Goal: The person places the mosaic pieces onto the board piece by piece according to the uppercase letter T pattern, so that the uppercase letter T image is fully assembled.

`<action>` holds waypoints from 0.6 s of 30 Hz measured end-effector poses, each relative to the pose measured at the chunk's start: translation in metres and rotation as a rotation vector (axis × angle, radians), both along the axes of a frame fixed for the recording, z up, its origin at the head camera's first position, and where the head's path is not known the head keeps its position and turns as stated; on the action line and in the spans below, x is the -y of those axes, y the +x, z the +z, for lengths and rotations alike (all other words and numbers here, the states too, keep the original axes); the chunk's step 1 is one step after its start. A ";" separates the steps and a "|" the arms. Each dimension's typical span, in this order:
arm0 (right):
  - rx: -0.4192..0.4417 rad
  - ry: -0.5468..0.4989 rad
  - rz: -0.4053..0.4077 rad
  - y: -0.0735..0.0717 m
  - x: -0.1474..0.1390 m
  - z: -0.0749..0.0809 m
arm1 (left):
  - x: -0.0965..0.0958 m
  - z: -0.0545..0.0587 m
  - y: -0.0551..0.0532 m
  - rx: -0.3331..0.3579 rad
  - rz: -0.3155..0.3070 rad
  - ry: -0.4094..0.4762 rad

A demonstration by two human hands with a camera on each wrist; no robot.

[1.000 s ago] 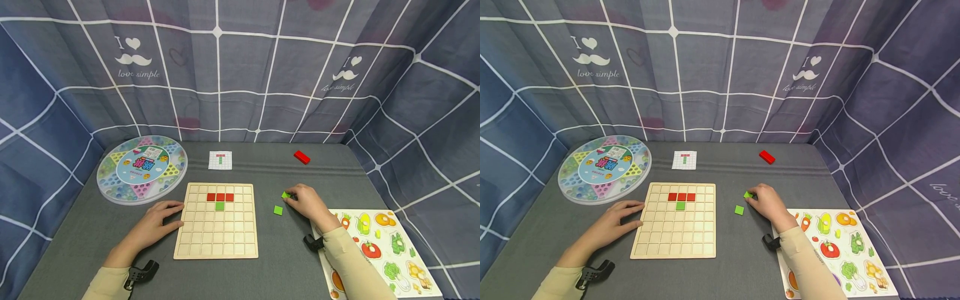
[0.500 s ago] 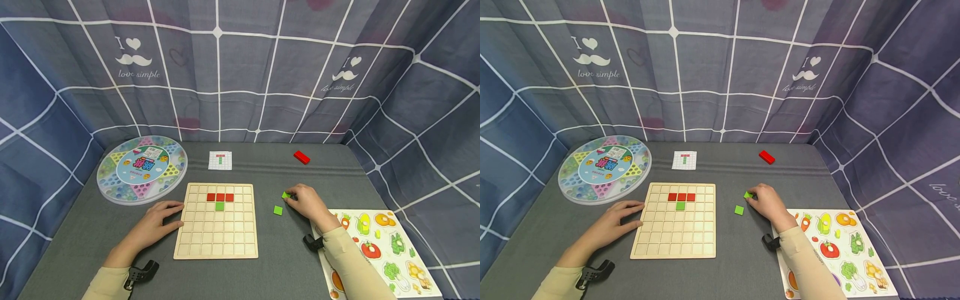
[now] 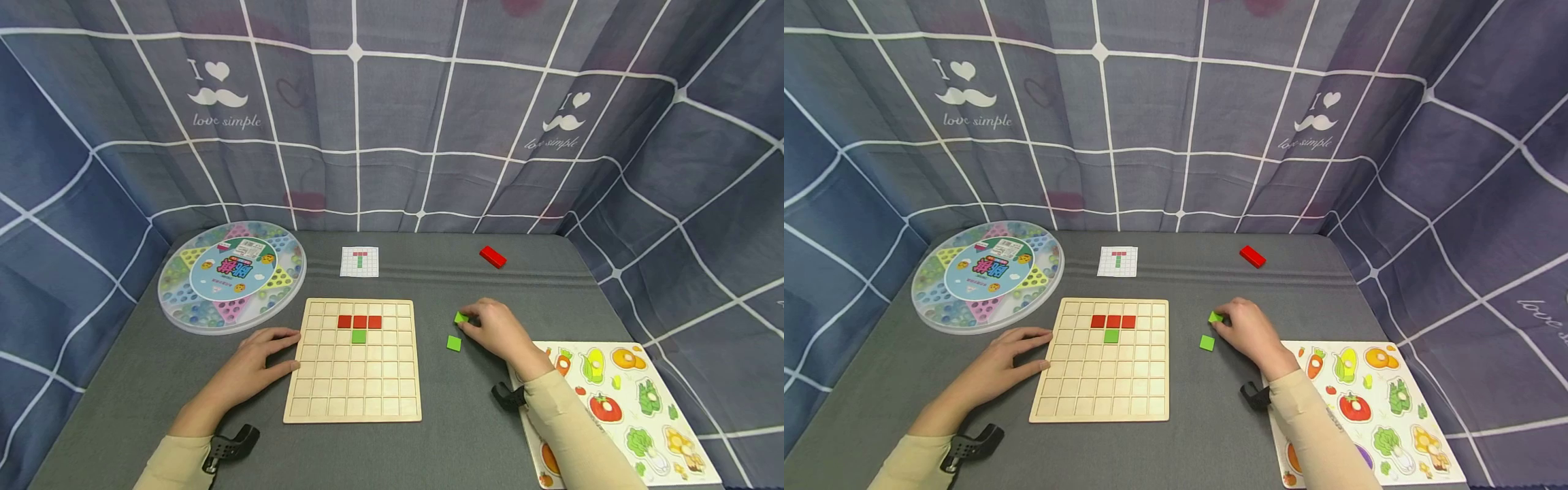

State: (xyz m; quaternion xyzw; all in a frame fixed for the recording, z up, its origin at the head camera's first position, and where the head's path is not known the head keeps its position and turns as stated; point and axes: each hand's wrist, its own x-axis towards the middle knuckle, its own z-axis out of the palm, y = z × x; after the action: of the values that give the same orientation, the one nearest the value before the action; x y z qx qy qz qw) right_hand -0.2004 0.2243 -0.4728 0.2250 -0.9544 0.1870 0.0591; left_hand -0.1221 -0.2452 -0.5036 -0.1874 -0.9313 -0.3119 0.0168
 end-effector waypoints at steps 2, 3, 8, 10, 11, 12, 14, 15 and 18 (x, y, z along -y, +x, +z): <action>0.006 0.010 0.011 0.002 0.007 0.002 | 0.000 0.000 0.000 -0.003 -0.001 0.001; 0.005 0.013 0.021 0.002 0.010 0.003 | 0.000 0.000 0.000 -0.004 -0.002 0.001; 0.010 0.016 0.077 0.008 0.035 0.008 | 0.000 -0.001 0.000 -0.001 -0.001 0.004; 0.006 0.014 0.105 0.009 0.047 0.008 | -0.001 -0.002 -0.001 0.000 -0.002 0.008; 0.002 0.014 0.123 0.010 0.053 0.008 | -0.001 -0.002 -0.001 -0.001 -0.004 0.010; -0.002 0.014 0.143 0.011 0.060 0.007 | 0.000 -0.002 -0.001 -0.003 -0.006 0.012; -0.003 0.009 0.179 0.013 0.073 0.007 | 0.000 -0.001 -0.001 -0.008 -0.009 0.012; -0.005 0.010 0.198 0.014 0.080 0.007 | 0.000 -0.001 -0.001 -0.010 -0.009 0.012; -0.002 0.018 0.258 0.017 0.101 0.008 | 0.001 -0.001 -0.001 -0.012 -0.009 0.008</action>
State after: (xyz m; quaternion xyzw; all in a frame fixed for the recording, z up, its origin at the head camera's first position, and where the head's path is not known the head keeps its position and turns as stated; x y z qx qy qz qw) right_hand -0.1835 0.1230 -0.4649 0.3465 -0.9191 0.1843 0.0337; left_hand -0.1230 -0.2459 -0.5045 -0.1933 -0.9291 -0.3145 0.0216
